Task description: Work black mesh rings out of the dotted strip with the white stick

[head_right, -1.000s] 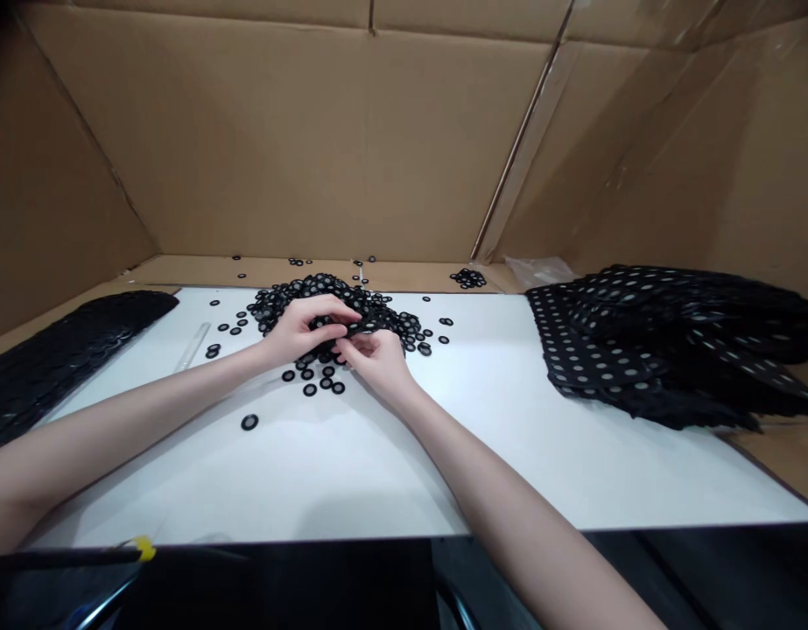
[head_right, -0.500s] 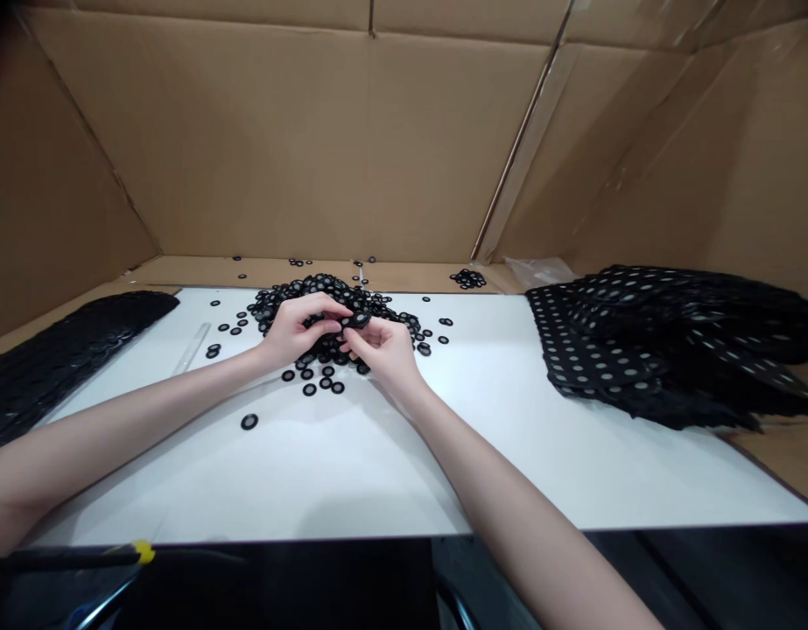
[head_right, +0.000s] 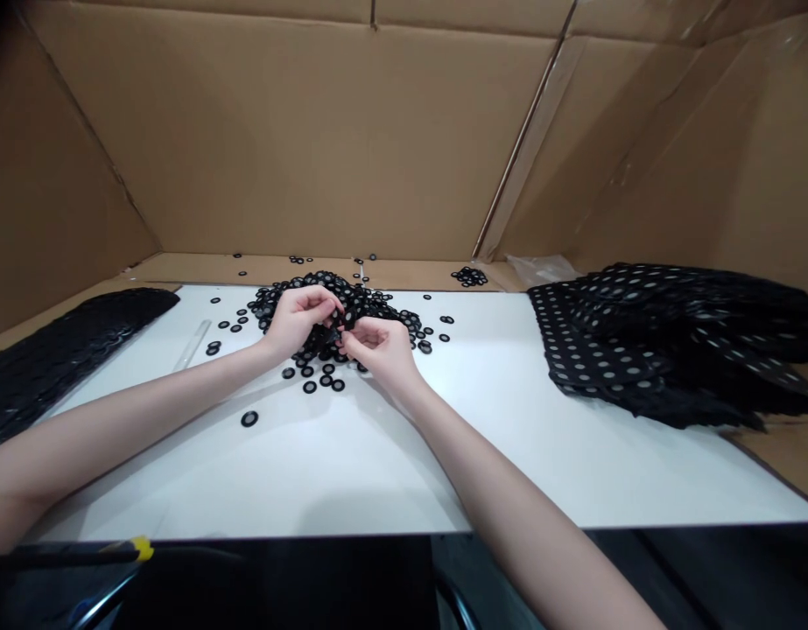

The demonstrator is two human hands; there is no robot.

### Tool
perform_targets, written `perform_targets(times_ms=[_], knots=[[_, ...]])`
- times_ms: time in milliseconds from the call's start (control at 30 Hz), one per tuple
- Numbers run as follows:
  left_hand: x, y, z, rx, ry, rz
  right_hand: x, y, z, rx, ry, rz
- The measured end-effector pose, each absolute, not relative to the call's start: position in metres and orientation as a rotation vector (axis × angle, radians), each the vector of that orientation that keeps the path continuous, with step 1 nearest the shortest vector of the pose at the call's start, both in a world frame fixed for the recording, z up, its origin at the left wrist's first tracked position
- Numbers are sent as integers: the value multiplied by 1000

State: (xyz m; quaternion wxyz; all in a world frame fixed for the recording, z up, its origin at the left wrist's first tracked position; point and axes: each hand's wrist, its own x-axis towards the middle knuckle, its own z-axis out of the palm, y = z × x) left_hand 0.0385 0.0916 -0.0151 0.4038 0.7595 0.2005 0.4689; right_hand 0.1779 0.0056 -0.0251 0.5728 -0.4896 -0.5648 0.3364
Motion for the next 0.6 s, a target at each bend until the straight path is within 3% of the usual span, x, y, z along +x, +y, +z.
perform_targets(times_ms=[267, 600], knots=[[34, 83, -12, 2456, 230, 1271, 178, 5, -26, -1158, -1368, 739], [31, 88, -18, 2566, 216, 1394, 180, 5, -23, -1133, -1269, 738]])
